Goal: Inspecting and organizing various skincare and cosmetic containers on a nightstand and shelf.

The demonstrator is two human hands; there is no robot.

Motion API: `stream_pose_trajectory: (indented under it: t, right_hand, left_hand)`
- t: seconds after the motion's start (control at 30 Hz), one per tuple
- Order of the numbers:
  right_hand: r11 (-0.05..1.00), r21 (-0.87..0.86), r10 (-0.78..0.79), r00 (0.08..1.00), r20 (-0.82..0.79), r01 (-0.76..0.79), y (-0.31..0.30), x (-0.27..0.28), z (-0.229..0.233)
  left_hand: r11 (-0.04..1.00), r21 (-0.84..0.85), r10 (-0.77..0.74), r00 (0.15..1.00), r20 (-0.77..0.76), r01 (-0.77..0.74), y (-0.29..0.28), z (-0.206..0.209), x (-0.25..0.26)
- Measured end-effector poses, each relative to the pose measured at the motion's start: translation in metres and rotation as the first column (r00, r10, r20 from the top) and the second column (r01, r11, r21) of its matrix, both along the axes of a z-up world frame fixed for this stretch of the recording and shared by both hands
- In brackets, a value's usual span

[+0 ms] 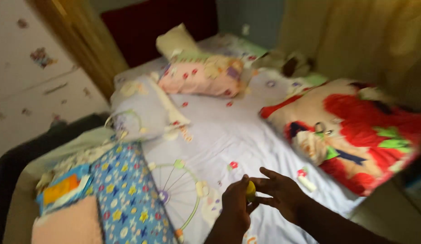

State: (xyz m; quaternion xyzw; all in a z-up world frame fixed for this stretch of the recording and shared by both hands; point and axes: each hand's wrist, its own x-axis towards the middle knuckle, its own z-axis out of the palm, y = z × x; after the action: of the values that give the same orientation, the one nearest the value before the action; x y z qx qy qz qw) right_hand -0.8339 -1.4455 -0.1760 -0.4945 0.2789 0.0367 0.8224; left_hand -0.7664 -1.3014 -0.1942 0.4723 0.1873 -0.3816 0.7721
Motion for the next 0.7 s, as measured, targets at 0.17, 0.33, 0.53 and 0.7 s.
stream_pose_trajectory:
  t: [0.17,0.33,0.53,0.7]
  right_hand:
    - [0.985,-0.125,-0.125,0.992,-0.022,0.121,-0.014,-0.054,0.058]
    - [0.944,-0.248,-0.240,0.968,-0.069,0.216,-0.029,-0.112,0.081]
    - [0.876,-0.277,-0.425,0.903,-0.060,0.394,-0.066,-0.171,0.098]
    - [0.829,-0.138,-0.548,0.837,0.001,0.543,-0.131,-0.202,0.083]
  left_hand:
    - [0.975,-0.053,-0.215,0.975,0.054,0.218,-0.025,0.051,-0.039]
    - [0.931,-0.062,-0.359,0.933,0.036,0.360,-0.059,0.068,-0.082]
    - [0.879,-0.111,-0.467,0.884,-0.011,0.463,-0.106,0.074,-0.119]
    - [0.733,-0.307,-0.591,0.792,0.153,0.607,-0.171,0.078,-0.135]
